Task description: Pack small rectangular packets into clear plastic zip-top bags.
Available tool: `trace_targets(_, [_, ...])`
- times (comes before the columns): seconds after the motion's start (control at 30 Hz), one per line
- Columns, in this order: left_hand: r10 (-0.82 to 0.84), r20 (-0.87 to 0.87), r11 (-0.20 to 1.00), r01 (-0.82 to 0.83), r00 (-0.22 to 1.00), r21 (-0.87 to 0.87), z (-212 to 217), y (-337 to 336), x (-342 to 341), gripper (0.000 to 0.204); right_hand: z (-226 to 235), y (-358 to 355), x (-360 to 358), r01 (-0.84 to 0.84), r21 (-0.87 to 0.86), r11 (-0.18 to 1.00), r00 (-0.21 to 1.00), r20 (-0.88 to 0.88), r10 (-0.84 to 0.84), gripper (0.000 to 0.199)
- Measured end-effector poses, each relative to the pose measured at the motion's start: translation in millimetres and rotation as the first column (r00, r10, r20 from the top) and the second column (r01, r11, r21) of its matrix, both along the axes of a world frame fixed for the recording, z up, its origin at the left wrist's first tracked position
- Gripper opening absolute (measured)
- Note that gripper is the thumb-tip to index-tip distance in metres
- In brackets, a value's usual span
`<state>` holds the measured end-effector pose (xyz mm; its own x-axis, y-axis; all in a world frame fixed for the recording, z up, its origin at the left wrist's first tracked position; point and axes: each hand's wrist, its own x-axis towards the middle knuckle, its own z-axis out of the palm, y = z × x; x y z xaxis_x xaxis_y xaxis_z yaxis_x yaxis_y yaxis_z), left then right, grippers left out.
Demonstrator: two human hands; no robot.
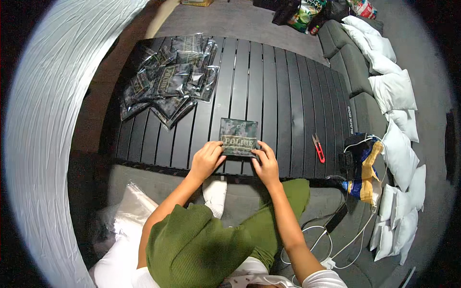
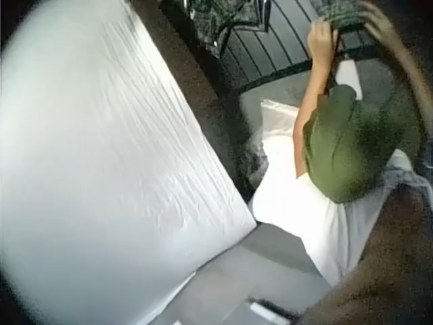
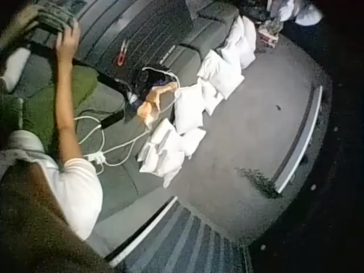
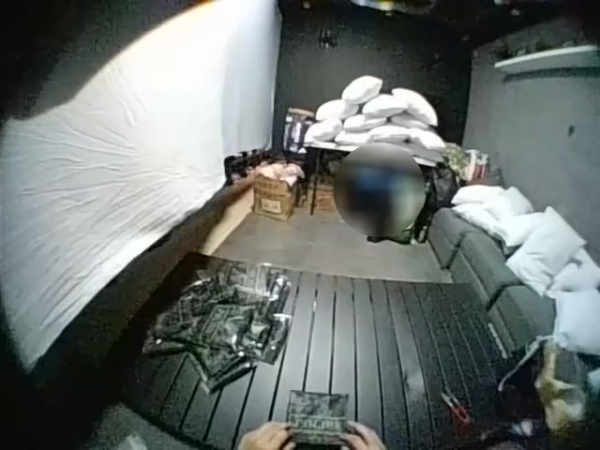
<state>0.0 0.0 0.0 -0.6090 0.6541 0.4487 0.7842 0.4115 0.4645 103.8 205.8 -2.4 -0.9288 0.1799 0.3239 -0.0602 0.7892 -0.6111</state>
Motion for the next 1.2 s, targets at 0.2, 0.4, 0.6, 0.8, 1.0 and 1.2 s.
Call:
trace_targets(0.2, [-0.051,-0.025,0.999,0.051,0.998,-0.010,7,6,1,0.027,0,8,1,-0.044,0.054,0.998,0.996,-0.074,0.048,0.027])
trace_targets(0.4, [0.032,0.039,0.999,-0.033,0.999,0.043,4,-3,-1,0.022,12,-1,-2,0.050,0.093,0.994,0.994,-0.101,-0.040,0.016])
trace_targets(0.6, [-0.057,0.123,0.995,0.067,0.991,-0.078,7,-4,-26,0.039,12,7,-21,-0.068,0.118,0.991,0.998,0.011,0.067,0.029])
trace_targets(0.8, [-0.102,0.112,0.974,0.122,0.988,-0.189,4,-5,-39,0.075,13,15,-23,-0.241,0.435,0.867,0.948,0.296,0.115,0.056])
trace_targets(1.0, [-0.087,0.094,0.939,0.113,0.992,-0.325,-10,-9,-40,0.081,7,12,-19,-0.222,0.486,0.845,0.941,0.335,0.055,0.062])
trace_targets(1.2, [-0.013,0.006,0.958,0.014,1.000,-0.285,6,-69,-47,0.068,-8,29,-13,-0.156,0.288,0.945,0.985,0.122,0.125,0.077])
